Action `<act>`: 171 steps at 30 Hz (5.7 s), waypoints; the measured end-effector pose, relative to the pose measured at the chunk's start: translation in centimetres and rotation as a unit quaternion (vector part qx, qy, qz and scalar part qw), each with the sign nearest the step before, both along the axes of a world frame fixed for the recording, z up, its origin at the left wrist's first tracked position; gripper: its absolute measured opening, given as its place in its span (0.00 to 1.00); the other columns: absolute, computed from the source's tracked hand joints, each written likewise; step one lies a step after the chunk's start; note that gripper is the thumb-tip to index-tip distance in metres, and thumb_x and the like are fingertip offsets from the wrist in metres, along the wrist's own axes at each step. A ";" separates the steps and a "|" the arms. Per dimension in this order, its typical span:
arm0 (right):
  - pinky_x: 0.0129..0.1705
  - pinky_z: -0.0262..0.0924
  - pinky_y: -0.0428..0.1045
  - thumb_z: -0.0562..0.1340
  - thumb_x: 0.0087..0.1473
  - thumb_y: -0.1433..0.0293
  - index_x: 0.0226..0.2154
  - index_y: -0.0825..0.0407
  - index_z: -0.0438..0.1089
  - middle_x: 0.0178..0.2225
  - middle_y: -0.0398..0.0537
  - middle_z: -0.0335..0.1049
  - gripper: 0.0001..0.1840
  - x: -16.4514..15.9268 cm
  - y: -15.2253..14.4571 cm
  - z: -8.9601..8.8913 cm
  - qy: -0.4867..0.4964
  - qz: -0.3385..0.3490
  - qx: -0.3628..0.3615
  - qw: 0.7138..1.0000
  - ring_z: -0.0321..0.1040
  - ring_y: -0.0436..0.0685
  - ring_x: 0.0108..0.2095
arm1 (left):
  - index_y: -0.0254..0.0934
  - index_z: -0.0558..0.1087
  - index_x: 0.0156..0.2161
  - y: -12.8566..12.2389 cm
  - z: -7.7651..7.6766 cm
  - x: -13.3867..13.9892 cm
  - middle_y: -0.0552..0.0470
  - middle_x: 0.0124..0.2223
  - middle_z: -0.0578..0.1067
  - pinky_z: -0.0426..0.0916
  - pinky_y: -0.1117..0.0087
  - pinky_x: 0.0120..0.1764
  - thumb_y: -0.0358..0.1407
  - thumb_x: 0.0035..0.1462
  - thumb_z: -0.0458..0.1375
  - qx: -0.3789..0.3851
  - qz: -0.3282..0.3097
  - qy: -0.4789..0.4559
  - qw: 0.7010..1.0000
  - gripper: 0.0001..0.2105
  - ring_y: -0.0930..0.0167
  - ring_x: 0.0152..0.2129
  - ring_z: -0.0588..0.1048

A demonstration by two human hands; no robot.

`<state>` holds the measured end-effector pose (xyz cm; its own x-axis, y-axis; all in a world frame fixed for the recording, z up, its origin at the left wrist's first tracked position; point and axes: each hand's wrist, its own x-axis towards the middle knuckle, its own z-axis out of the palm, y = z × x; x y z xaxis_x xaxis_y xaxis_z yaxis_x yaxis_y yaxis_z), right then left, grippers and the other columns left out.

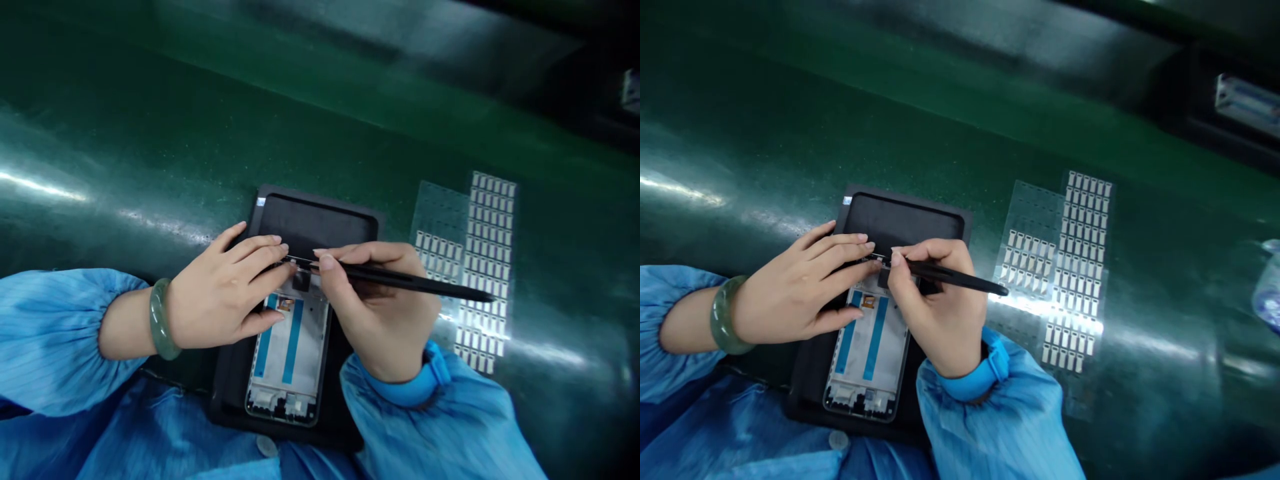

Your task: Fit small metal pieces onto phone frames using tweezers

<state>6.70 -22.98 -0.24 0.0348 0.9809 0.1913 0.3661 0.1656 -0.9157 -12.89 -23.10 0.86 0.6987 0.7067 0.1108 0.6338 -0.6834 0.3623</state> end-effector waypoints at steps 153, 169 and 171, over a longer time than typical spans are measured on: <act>0.39 0.74 0.51 0.66 0.51 0.76 0.37 0.45 0.66 0.36 0.43 0.77 0.12 -0.2 0.1 -0.1 -0.129 0.067 0.122 0.982 0.77 0.55 0.38 | 0.31 0.67 0.43 1.3 -0.6 1.3 0.39 0.49 0.71 0.64 0.53 0.53 0.36 0.57 0.59 -0.009 0.093 -0.079 0.992 0.12 0.57 0.49 0.70; 0.40 0.73 0.50 0.66 0.52 0.75 0.38 0.45 0.65 0.36 0.43 0.75 0.13 -0.6 0.5 0.3 -0.155 0.075 0.114 0.978 0.76 0.54 0.38 | 0.29 0.68 0.44 1.3 -0.7 1.3 0.37 0.48 0.71 0.63 0.53 0.54 0.37 0.56 0.60 -0.007 0.090 -0.076 0.993 0.14 0.56 0.49 0.70; 0.37 0.72 0.49 0.65 0.53 0.74 0.37 0.45 0.65 0.35 0.42 0.75 0.11 -0.9 0.8 0.7 -0.182 0.080 0.113 0.974 0.76 0.53 0.35 | 0.29 0.68 0.44 1.4 -0.8 1.3 0.37 0.48 0.71 0.63 0.53 0.53 0.37 0.57 0.59 -0.003 0.088 -0.074 0.993 0.14 0.56 0.48 0.70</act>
